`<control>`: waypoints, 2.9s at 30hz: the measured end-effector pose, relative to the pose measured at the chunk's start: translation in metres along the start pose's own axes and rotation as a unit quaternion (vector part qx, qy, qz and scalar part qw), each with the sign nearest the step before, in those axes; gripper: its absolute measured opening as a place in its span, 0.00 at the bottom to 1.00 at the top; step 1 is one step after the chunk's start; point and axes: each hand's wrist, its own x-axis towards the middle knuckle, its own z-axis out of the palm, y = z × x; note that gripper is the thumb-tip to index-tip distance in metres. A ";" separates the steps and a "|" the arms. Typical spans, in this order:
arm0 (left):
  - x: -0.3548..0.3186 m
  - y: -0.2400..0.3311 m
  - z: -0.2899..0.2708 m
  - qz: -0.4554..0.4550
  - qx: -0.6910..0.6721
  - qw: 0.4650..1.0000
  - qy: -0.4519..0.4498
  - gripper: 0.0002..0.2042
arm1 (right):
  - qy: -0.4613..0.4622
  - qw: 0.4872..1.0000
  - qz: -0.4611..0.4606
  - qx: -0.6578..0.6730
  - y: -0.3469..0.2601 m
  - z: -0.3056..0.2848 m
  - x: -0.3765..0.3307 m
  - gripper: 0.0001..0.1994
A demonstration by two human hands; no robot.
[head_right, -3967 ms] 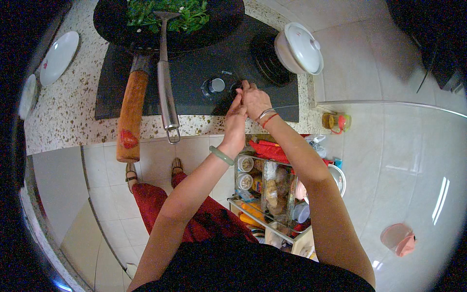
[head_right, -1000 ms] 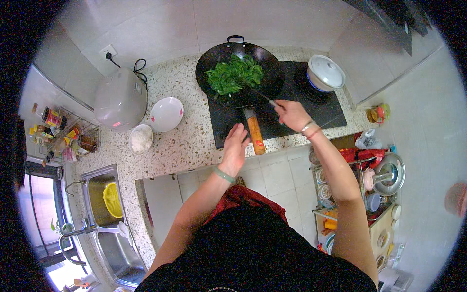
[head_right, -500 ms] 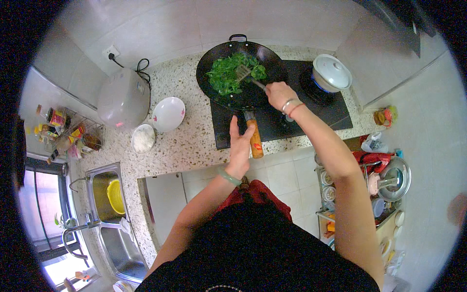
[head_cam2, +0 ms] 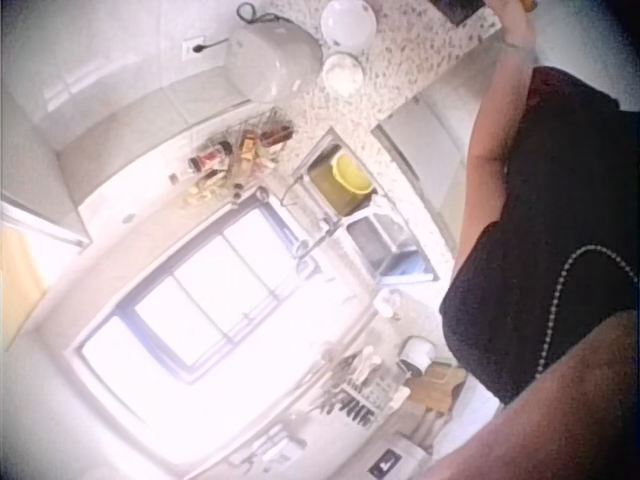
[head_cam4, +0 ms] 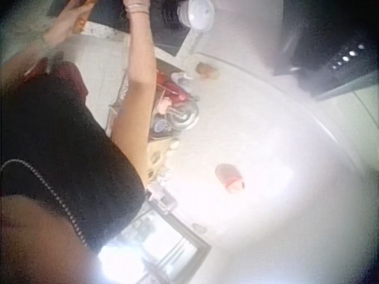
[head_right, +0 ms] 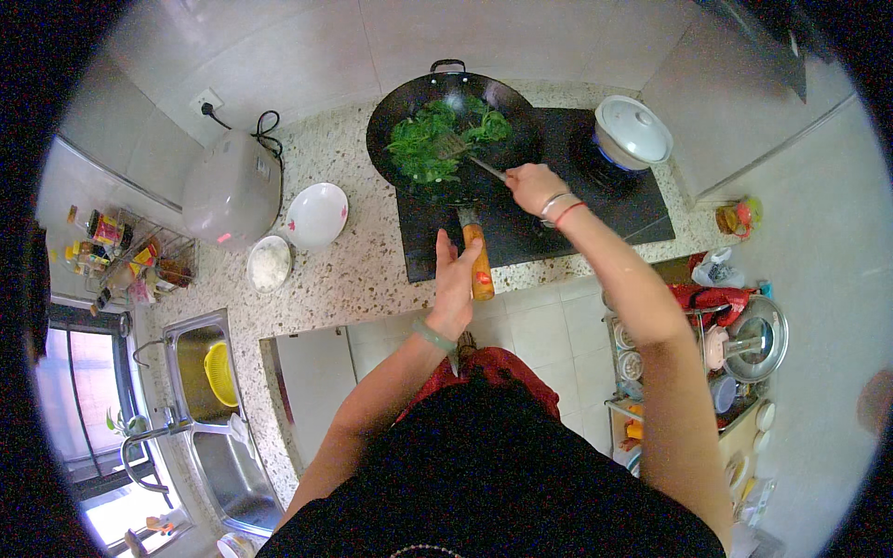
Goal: The person prepares a wok by pouring oil into it, then adds leafy green vegetables from a yellow colander. They stir-fry the vegetables using a spatula, add water from a bowl, and season the dish with a spoonful of white powder.
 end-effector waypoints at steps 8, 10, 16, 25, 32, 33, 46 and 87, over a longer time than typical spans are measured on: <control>0.027 -0.021 -0.010 0.134 0.031 0.990 -0.008 0.36 | 0.026 0.972 0.048 -0.229 -0.040 -0.122 -0.043 0.10; 0.025 -0.005 0.000 0.225 0.145 0.963 0.020 0.35 | 0.009 0.956 0.067 -0.285 -0.035 -0.124 -0.039 0.11; 0.040 0.016 0.012 0.269 0.109 0.956 -0.026 0.31 | 0.054 0.958 0.060 -0.274 -0.006 -0.091 0.012 0.09; 0.051 0.025 -0.002 0.240 0.084 0.967 -0.015 0.29 | 0.082 0.951 -0.159 -0.252 -0.058 -0.077 0.030 0.15; 0.046 0.028 -0.009 0.236 0.082 0.968 -0.023 0.29 | 0.032 0.958 -0.061 -0.279 -0.050 -0.146 -0.032 0.11; 0.045 0.027 -0.007 0.232 0.087 0.968 -0.028 0.29 | -0.008 0.953 -0.019 -0.301 -0.049 -0.157 -0.033 0.10; 0.040 0.021 -0.003 0.211 0.083 0.973 -0.044 0.28 | -0.193 0.892 0.169 0.371 -0.062 -0.039 0.008 0.15; 0.048 0.019 0.000 0.173 0.067 0.980 -0.066 0.28 | -0.173 0.984 0.034 -0.002 -0.025 -0.114 0.005 0.14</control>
